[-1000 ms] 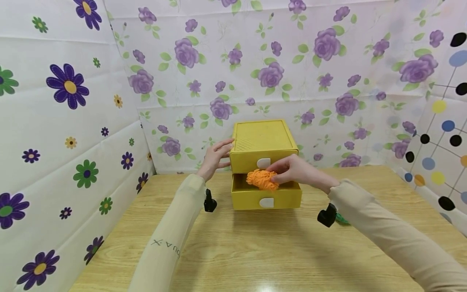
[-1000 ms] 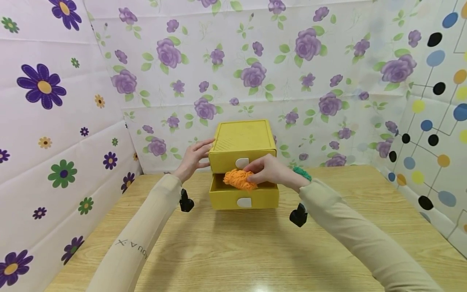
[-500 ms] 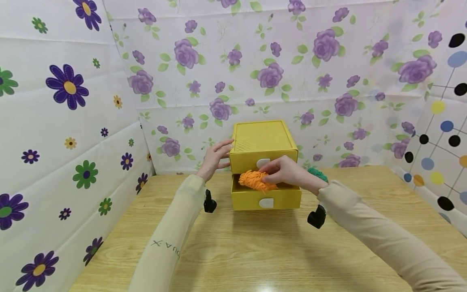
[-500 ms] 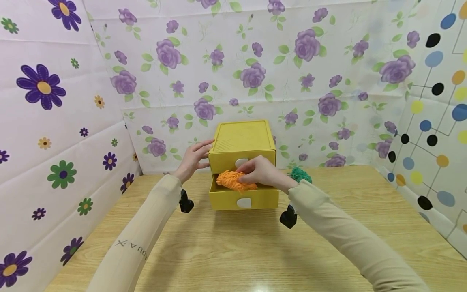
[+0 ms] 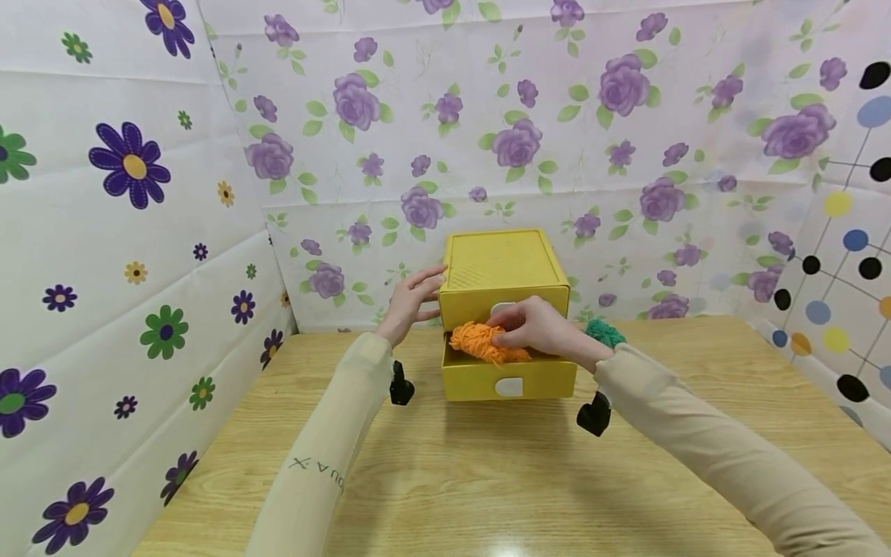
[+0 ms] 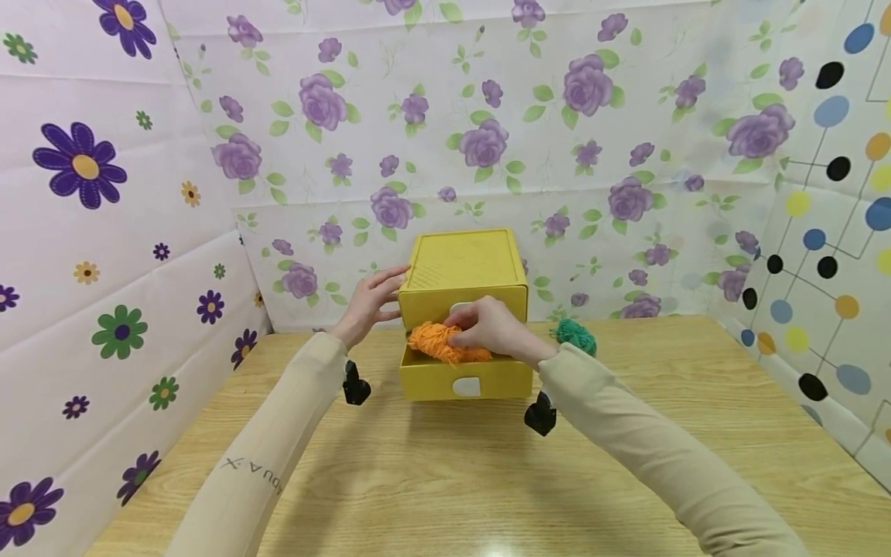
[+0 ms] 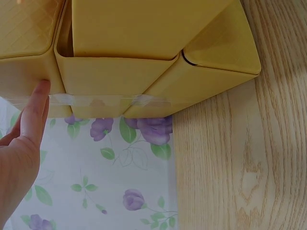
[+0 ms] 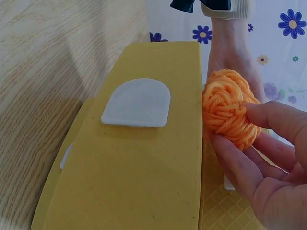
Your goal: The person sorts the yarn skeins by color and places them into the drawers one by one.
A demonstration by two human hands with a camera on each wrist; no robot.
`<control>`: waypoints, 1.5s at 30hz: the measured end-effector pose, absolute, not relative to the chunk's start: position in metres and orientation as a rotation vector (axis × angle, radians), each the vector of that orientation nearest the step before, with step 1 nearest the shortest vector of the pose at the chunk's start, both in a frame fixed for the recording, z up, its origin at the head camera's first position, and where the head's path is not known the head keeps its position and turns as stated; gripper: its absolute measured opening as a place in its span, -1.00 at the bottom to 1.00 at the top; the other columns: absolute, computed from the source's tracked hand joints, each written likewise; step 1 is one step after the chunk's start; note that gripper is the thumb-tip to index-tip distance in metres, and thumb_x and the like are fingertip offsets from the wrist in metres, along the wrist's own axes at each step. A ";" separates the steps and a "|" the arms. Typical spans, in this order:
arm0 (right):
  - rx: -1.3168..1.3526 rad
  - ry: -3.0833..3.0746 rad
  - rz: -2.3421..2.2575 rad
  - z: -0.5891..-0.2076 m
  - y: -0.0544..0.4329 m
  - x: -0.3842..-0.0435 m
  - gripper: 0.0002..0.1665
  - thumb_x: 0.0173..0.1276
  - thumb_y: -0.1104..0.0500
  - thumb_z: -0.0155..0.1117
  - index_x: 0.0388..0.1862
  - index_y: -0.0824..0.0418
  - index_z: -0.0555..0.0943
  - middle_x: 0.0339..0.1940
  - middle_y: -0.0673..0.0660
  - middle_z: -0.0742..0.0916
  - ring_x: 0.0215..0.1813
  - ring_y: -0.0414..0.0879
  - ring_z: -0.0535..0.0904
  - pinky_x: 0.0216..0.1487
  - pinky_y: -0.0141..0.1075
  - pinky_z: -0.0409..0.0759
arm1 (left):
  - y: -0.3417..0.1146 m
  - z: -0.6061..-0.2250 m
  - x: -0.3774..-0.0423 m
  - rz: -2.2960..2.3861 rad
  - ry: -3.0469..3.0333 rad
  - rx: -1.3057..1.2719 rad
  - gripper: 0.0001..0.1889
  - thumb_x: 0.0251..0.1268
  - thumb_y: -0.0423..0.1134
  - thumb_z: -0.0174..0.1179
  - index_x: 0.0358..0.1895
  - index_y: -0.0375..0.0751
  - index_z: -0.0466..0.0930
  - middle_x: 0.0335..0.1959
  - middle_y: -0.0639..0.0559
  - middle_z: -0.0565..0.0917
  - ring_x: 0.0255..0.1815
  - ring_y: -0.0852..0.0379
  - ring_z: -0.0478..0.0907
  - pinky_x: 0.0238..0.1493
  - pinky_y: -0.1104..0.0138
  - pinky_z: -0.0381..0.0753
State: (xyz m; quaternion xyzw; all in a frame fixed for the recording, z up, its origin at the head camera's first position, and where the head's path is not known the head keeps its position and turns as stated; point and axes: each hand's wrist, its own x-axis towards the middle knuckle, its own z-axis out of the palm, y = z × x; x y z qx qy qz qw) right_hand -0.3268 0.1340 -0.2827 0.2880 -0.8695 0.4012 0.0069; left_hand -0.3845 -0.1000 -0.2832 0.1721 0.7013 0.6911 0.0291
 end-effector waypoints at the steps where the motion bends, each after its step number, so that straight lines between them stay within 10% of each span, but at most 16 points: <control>1: 0.897 -2.717 1.250 -0.283 0.133 -0.327 -0.70 0.15 0.23 0.35 -0.13 0.32 0.65 -0.23 0.11 0.68 -0.20 -0.09 0.56 -0.12 -0.21 0.50 | -0.100 -0.283 -0.384 2.129 2.166 0.534 -0.56 0.35 -0.18 0.03 0.27 -0.16 0.34 0.17 -0.08 0.39 -0.03 -0.08 0.45 -0.09 0.07 0.48; 45: 0.762 -2.463 1.882 -0.305 0.169 -0.295 -0.66 0.13 0.16 0.36 -0.17 0.37 0.64 -0.29 0.20 0.69 -0.19 0.18 0.59 -0.19 -0.15 0.56 | -0.099 -0.283 -0.386 2.129 2.179 0.511 -0.56 0.34 -0.17 0.05 0.26 -0.14 0.36 0.18 -0.06 0.39 -0.02 -0.08 0.44 -0.11 0.08 0.50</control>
